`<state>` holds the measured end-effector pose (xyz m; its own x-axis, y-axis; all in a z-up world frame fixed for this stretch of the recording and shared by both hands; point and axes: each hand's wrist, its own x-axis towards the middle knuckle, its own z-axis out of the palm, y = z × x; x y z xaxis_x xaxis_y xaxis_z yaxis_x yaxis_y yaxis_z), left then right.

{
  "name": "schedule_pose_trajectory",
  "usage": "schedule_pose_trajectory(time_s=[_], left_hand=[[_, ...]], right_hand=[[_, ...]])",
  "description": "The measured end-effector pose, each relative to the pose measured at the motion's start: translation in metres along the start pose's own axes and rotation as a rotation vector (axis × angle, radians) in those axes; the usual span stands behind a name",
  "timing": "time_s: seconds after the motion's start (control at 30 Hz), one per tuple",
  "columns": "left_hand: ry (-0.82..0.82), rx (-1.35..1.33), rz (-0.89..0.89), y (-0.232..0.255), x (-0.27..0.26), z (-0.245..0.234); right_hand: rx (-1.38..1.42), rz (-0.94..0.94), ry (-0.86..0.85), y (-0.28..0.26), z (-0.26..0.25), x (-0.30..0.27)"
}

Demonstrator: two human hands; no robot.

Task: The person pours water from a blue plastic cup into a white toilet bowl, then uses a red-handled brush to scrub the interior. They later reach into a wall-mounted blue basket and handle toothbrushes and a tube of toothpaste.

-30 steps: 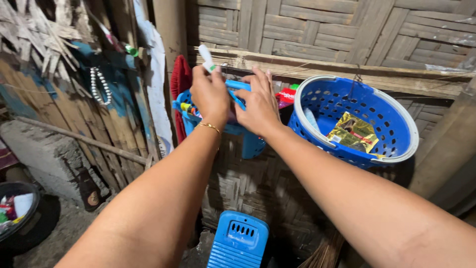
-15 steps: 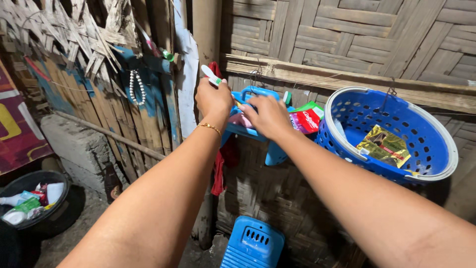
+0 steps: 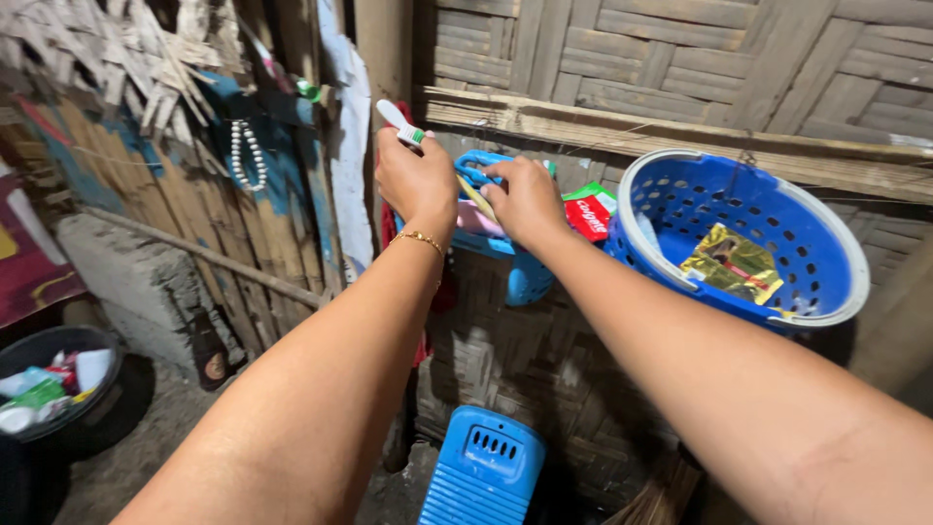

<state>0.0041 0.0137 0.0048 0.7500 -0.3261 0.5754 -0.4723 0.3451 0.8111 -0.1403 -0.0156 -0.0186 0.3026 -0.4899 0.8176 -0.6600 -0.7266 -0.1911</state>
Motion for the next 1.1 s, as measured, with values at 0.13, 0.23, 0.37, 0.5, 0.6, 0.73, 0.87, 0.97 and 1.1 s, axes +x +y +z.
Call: schedule_pose_trajectory(time_s=[0.13, 0.23, 0.37, 0.5, 0.6, 0.73, 0.87, 0.97, 1.1], left_hand=[[0.012, -0.019, -0.104, -0.001, 0.021, -0.024], [0.045, -0.032, -0.108, -0.002, 0.036, -0.040], [0.112, -0.050, -0.051, -0.003, 0.046, -0.052], [0.074, -0.055, -0.041, -0.011, 0.047, -0.051], [0.061, -0.053, 0.022, -0.020, 0.045, -0.040], [-0.058, 0.125, 0.071, -0.030, 0.042, -0.023], [-0.505, 0.589, -0.132, -0.038, 0.037, -0.018], [-0.542, 0.537, -0.135, -0.042, 0.031, -0.020], [-0.526, 0.479, -0.169, -0.039, 0.030, -0.026]], right_hand=[[0.033, 0.047, -0.047, -0.016, 0.018, 0.015], [0.067, 0.043, -0.019, -0.032, 0.035, 0.024], [0.156, -0.026, -0.061, -0.045, 0.056, 0.032], [0.111, -0.002, -0.083, -0.043, 0.072, 0.031], [0.098, 0.024, -0.096, -0.033, 0.077, 0.030], [0.113, 0.023, -0.136, -0.021, 0.083, 0.028], [0.083, -0.011, -0.196, -0.018, 0.085, 0.023], [0.081, 0.042, -0.246, -0.020, 0.080, 0.016], [0.057, 0.012, -0.199, -0.029, 0.067, 0.014]])
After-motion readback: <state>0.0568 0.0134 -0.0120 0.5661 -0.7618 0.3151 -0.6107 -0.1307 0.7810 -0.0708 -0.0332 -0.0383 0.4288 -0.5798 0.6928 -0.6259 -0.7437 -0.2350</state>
